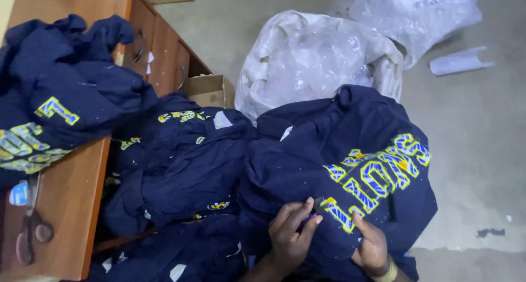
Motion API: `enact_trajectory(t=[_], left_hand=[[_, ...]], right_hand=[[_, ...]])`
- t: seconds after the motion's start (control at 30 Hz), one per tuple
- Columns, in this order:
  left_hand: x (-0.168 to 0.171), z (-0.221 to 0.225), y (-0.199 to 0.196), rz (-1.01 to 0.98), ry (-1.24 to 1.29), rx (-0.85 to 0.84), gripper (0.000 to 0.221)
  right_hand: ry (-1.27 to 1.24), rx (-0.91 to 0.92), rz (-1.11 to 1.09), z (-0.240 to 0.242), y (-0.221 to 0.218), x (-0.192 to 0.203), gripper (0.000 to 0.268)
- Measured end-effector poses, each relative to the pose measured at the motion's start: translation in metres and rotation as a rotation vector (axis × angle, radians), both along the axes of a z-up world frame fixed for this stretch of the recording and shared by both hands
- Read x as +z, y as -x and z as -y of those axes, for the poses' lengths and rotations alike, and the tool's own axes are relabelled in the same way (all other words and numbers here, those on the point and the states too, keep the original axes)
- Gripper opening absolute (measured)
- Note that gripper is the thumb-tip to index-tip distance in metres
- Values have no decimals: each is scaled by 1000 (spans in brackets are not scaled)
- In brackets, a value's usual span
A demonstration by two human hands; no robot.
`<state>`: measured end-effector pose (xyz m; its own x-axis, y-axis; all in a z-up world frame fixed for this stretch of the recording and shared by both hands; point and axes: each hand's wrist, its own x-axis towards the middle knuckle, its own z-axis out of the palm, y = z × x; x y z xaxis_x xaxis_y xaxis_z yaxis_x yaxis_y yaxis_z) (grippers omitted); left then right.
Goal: Trimming loose threads from the embroidery on navy blue sweatshirts using a small hand tool.
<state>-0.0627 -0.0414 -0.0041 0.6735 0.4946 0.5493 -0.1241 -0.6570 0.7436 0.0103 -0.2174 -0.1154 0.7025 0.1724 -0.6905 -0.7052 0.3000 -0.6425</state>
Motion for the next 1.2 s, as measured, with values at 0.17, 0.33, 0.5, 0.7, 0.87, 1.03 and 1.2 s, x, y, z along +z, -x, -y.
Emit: enact_trajectory(t=[0.17, 0.33, 0.5, 0.7, 0.87, 1.03, 1.2], left_hand=[[9, -10, -2, 11, -132, -149, 30], [3, -12, -6, 35, -111, -180, 31], [5, -17, 0, 5, -155, -204, 33], [12, -22, -3, -26, -37, -252, 34], [13, -27, -3, -30, -49, -272, 35], [16, -30, -4, -31, -83, -282, 31], [15, -30, -2, -34, -83, -282, 30]], right_hand=[[-116, -30, -225, -7, -7, 22, 46], [-24, 123, 440, -13, -5, 32, 52], [-263, -101, -239, -26, -10, 72, 51], [-182, -91, -97, -17, -5, 46, 41], [-215, -111, -169, -22, -7, 58, 46], [-207, -115, -152, -28, -11, 75, 49], [-240, -109, -190, -33, -13, 88, 54]])
